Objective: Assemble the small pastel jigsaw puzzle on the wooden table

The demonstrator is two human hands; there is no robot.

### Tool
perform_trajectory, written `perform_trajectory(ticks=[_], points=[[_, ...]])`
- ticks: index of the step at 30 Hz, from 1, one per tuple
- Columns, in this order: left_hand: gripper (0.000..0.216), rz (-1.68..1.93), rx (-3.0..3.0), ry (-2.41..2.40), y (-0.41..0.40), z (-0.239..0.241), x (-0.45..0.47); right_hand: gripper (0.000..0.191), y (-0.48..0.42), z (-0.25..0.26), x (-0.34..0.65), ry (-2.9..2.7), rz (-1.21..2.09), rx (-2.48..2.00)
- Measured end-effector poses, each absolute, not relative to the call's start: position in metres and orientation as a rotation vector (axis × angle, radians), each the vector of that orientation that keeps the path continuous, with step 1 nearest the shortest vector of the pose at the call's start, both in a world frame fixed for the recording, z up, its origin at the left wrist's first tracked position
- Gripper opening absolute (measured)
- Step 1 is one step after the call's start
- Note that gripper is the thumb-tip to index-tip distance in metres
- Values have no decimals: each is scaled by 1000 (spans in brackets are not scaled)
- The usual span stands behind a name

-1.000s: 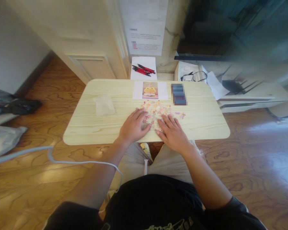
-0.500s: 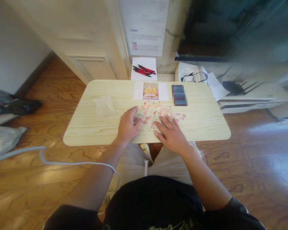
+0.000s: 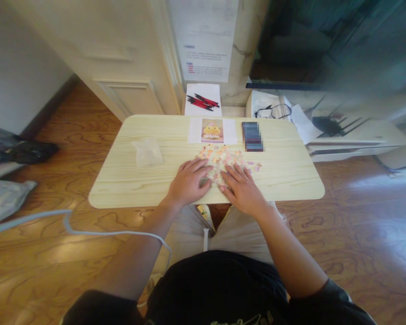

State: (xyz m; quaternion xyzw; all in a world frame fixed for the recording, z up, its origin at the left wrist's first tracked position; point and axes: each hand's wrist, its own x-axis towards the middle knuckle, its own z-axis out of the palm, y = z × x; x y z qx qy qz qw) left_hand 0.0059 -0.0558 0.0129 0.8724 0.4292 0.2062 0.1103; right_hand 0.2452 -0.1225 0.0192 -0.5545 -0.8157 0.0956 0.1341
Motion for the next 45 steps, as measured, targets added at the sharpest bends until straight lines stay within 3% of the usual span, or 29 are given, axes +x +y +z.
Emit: perform_trajectory(ticks=[14, 21, 34, 45], points=[[45, 624, 2532, 1351, -58, 14, 9, 55, -120, 20, 246, -2317, 281, -1620], [55, 550, 2629, 1242, -58, 16, 8, 64, -111, 20, 244, -2285, 234, -1675], [68, 433, 2726, 1059, -47, 16, 38, 55, -88, 20, 247, -2265, 205, -1712], [59, 448, 2703, 1192, -41, 20, 23, 49, -84, 28, 253, -2209, 212, -1660]])
